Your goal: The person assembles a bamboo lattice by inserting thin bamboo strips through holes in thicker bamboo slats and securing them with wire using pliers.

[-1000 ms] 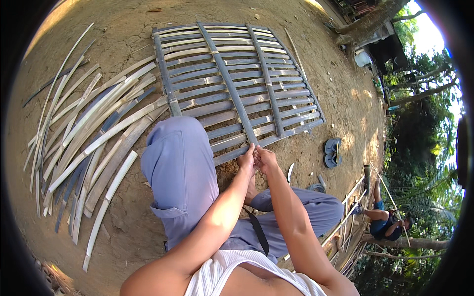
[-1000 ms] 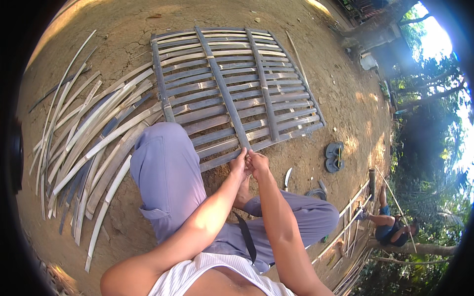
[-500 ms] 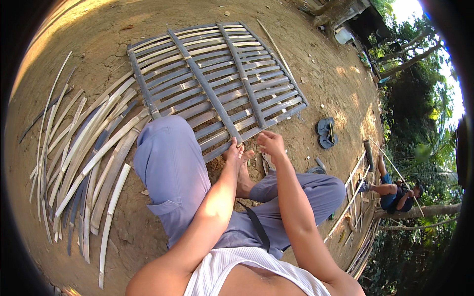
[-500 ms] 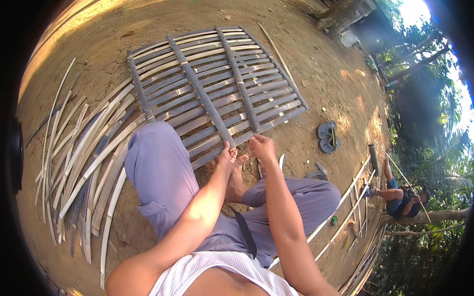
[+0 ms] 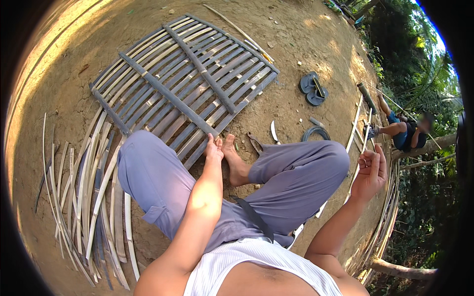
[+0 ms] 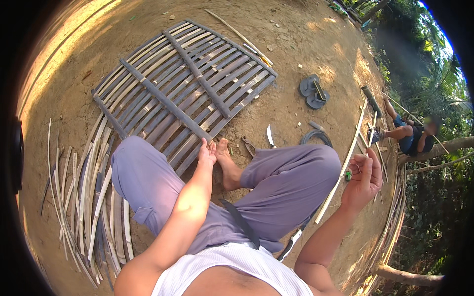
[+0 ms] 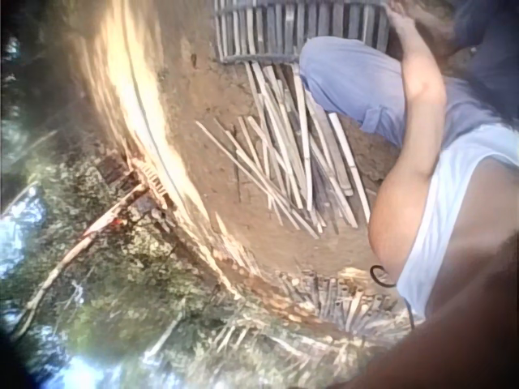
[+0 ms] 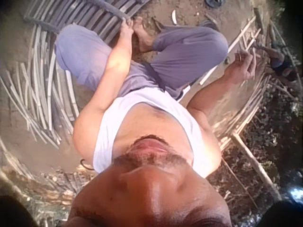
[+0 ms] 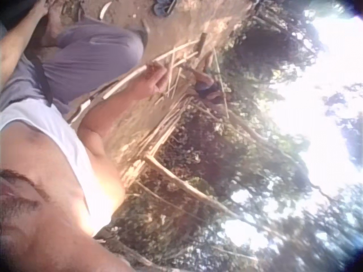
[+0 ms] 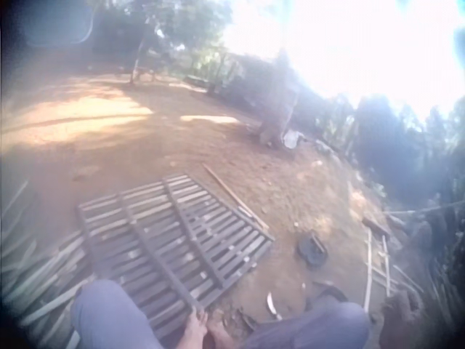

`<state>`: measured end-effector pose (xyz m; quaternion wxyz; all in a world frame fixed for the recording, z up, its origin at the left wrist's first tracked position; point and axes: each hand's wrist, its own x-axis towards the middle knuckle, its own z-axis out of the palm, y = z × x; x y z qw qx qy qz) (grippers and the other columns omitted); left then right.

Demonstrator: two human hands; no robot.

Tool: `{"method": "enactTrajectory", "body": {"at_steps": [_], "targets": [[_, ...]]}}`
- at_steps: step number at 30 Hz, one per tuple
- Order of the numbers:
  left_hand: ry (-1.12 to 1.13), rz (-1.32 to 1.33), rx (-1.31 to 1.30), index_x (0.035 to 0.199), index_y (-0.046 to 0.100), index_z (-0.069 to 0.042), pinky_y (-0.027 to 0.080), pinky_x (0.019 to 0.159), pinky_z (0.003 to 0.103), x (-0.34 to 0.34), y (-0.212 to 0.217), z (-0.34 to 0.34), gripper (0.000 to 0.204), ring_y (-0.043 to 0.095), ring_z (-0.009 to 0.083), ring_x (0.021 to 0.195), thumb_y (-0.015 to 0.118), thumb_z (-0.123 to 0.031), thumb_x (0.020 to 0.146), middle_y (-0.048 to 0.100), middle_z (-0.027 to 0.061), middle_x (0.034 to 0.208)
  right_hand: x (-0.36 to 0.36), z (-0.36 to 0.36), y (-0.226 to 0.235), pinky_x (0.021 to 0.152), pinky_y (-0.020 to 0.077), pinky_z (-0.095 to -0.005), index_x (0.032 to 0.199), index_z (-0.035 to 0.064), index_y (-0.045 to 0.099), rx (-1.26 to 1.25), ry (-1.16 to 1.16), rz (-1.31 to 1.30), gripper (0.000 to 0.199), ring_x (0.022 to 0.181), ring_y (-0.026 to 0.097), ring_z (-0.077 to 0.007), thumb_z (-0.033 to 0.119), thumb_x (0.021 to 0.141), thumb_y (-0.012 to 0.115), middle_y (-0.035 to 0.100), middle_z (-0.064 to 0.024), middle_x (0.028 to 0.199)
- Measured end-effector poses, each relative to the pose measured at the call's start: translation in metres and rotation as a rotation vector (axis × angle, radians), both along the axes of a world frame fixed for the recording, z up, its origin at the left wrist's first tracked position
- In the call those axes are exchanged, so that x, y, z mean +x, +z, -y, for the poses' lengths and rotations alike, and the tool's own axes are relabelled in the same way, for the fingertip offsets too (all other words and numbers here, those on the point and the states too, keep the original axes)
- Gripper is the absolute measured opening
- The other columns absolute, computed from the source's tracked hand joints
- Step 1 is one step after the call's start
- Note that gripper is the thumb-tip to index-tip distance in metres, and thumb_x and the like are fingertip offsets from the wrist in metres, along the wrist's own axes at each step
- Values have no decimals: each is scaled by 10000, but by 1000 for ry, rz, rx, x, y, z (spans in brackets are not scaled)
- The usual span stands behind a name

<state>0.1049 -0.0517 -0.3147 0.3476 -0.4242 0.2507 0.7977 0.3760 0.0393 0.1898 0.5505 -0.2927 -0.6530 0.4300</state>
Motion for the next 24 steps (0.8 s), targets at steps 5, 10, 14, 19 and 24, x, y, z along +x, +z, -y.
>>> {"method": "enactTrajectory", "body": {"at_steps": [5, 10, 14, 19, 24], "targets": [[-9, 28, -16, 1145, 651, -89, 450, 1024, 378, 0, -3, 8, 445, 641, 171, 1041, 791, -411, 873, 677, 20, 1056, 25, -42, -45, 686, 536, -247, 1228, 11, 650, -202, -154, 1, 267, 764, 664, -117, 177, 1023, 611, 705, -49, 870], [58, 56, -62, 1052, 673, -101, 529, 915, 328, 0, 1, 9, 343, 670, 145, 851, 776, -381, 884, 699, 4, 934, -35, -43, -144, 667, 537, -266, 1189, 5, 680, -273, -106, 525, 246, 772, 665, -121, 136, 982, 651, 718, -68, 895], [61, 47, -125, 1000, 692, -116, 524, 914, 299, 3, 3, 5, 317, 669, 125, 857, 748, -409, 894, 710, -14, 903, -67, -9, -210, 670, 538, -263, 1206, -2, 671, -133, 135, 827, 263, 777, 666, -122, 138, 984, 650, 717, -72, 909], [69, 68, -81, 1094, 654, -57, 561, 863, 319, 12, 1, -5, 390, 688, 158, 835, 776, -360, 881, 697, 38, 916, -70, 15, -253, 674, 539, -258, 1228, -10, 659, 11, 268, 971, 285, 783, 667, -124, 141, 986, 648, 716, -77, 925], [40, 60, -45, 1153, 649, -77, 527, 974, 311, 24, -6, -18, 409, 663, 146, 989, 753, -381, 899, 680, 30, 1066, -73, 12, -277, 678, 540, -254, 1250, -18, 648, 117, 276, 1014, 307, 789, 667, -126, 144, 989, 647, 715, -82, 942]]}}
